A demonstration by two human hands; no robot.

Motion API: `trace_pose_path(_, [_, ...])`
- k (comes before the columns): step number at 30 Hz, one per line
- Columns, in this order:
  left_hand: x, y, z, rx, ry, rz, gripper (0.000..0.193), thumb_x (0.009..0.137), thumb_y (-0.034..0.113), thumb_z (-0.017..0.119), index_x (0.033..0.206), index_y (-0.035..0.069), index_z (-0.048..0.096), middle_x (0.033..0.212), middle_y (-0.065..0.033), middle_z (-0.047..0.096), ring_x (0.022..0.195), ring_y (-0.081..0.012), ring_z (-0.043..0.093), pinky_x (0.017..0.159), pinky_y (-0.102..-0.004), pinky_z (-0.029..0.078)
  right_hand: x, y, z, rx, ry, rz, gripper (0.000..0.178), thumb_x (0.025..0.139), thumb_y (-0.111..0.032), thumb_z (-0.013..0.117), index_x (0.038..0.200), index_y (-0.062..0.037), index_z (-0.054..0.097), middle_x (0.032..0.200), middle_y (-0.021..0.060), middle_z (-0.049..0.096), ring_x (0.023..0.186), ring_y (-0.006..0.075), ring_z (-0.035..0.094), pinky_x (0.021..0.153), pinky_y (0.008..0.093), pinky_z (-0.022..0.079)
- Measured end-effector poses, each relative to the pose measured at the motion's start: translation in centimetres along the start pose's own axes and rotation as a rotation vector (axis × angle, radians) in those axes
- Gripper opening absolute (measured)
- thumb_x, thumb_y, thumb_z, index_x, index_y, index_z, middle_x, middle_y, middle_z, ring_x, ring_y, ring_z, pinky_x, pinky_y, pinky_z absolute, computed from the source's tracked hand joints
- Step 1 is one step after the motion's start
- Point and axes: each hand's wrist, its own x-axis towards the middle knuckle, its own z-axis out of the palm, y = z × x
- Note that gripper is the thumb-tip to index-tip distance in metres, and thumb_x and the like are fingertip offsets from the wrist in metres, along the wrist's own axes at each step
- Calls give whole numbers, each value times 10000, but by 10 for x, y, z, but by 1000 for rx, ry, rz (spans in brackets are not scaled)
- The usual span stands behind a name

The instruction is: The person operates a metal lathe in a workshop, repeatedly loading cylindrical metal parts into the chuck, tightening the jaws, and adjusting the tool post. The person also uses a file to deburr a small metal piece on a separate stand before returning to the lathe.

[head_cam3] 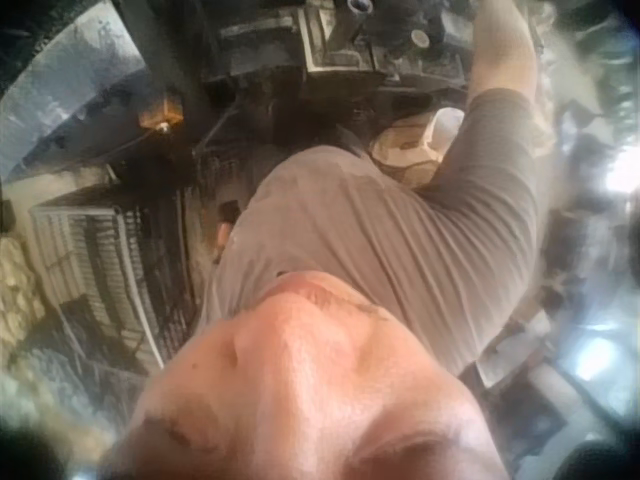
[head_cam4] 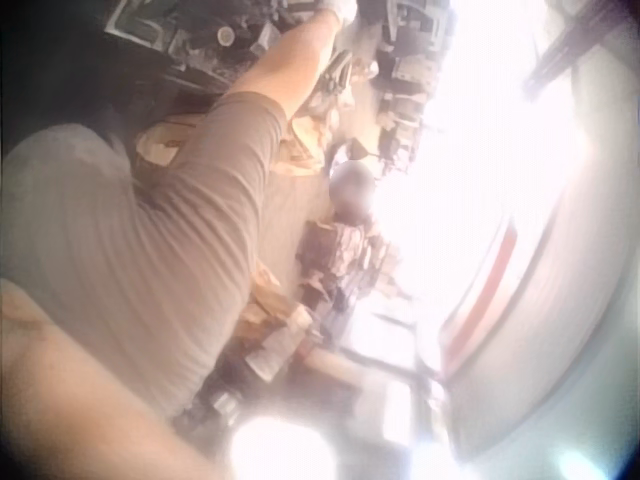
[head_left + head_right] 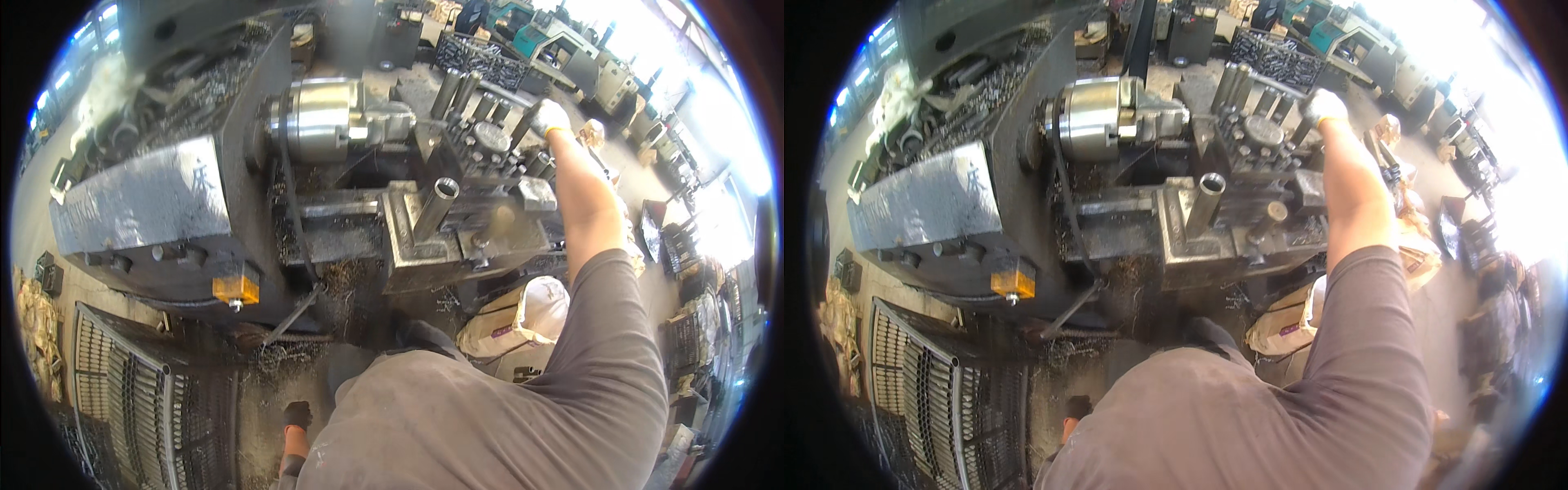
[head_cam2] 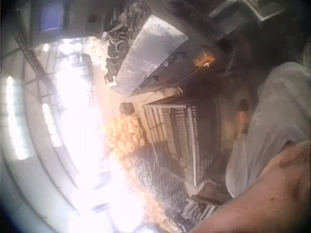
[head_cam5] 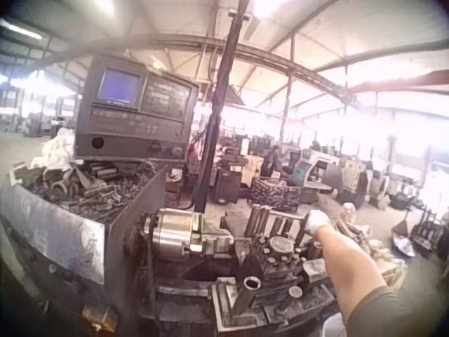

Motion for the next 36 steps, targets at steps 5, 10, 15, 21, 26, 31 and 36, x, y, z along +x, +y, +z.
trace_pose_path(5, [-54,22,108,-153,-21,-43,171,851,334,740,910,178,778,1002,-114,793,972,-333,768,813,-466,622,29,21,16,-272,25,-126,381,949,-376,634,1150,-103,808,1196,197,757,1121,390,723,990,433,569])
trace_pose_path(10, [-103,32,220,-1048,-414,-452,176,887,329,705,904,168,772,1006,-135,789,975,-344,765,815,-486,618,55,55,22,-400,93,-146,379,991,-395,616,1226,-141,771,1236,152,758,1153,352,719,980,437,566])
trace_pose_path(15, [-132,31,248,-160,-183,42,152,893,292,686,869,163,763,896,-140,780,832,-363,760,717,-487,597,52,57,25,-446,136,-145,384,1005,-406,602,1219,-135,770,1253,158,754,1179,354,715,981,452,565])
trace_pose_path(21, [-83,23,213,-859,-89,-226,160,851,272,708,836,114,730,769,-116,714,697,-319,699,617,-462,543,39,43,27,-437,129,-187,377,997,-379,603,1219,-128,776,1233,176,758,1176,362,718,985,449,563])
trace_pose_path(26, [-58,18,205,-1535,11,-535,137,940,205,644,852,105,674,689,-19,599,532,-138,559,455,-313,407,35,38,29,-402,132,-180,373,989,-356,604,1219,-121,782,1216,192,761,1175,368,720,988,447,562])
trace_pose_path(31, [-67,7,214,23,199,121,169,946,219,672,998,95,776,867,-117,770,741,-311,759,637,-443,580,16,36,20,-263,169,-104,369,982,-333,605,1219,-115,787,1199,207,764,1173,374,722,992,445,561])
trace_pose_path(36, [-113,16,179,-111,-222,-33,218,957,245,657,1050,92,780,923,-137,779,787,-331,762,668,-453,584,-6,22,19,-181,30,-33,384,982,-345,584,1181,-101,804,1200,218,762,1163,385,724,996,447,561])
